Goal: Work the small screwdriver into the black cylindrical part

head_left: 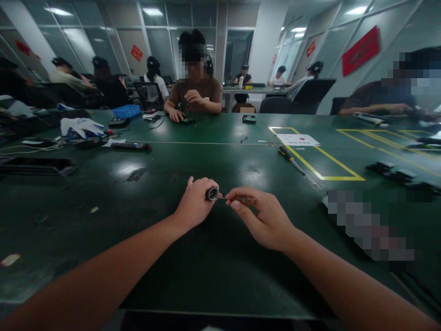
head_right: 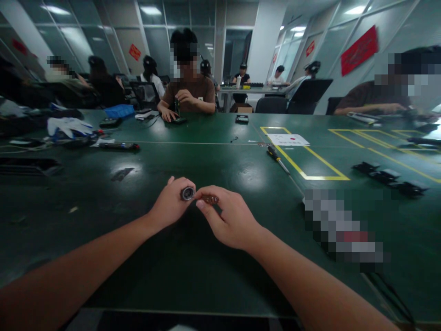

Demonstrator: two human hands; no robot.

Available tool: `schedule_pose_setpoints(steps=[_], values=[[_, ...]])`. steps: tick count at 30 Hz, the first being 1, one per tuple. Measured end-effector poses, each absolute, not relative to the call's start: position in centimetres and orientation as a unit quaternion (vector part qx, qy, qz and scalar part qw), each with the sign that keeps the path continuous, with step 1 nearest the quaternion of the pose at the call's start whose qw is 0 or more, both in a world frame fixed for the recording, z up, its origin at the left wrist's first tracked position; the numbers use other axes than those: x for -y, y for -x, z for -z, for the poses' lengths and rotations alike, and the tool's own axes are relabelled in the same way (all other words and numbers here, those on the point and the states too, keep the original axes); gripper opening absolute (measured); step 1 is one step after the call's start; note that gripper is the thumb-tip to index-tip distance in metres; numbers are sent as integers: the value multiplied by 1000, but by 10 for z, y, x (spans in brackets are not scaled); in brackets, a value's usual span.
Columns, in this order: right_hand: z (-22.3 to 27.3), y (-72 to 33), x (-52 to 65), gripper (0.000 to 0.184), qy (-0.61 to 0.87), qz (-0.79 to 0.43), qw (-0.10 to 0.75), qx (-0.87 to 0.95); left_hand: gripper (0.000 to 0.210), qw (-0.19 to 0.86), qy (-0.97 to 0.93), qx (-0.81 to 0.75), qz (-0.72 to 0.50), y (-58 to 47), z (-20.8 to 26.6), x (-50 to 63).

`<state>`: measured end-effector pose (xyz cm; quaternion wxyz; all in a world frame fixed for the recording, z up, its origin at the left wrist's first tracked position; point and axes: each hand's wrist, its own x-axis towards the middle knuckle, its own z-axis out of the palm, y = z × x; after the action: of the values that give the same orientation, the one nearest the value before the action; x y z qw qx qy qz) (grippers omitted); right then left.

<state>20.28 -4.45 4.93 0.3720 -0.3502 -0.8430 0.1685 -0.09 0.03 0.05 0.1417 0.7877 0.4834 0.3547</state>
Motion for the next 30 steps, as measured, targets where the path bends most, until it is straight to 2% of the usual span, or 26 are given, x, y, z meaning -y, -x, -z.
schedule_pose_setpoints(steps=[9,15,21,30], values=[[-52,-205,46,13,356,-141,395,835,6,132,-778,-496,-361,1,-3,1],[-50,-203,45,14,344,-151,372,849,6,155,-783,-479,-365,2,-1,-1],[-50,-205,46,14,358,-137,415,825,10,155,-773,-477,-388,2,0,-2],[-49,-201,44,15,359,-145,380,840,8,157,-779,-466,-389,2,0,-2]])
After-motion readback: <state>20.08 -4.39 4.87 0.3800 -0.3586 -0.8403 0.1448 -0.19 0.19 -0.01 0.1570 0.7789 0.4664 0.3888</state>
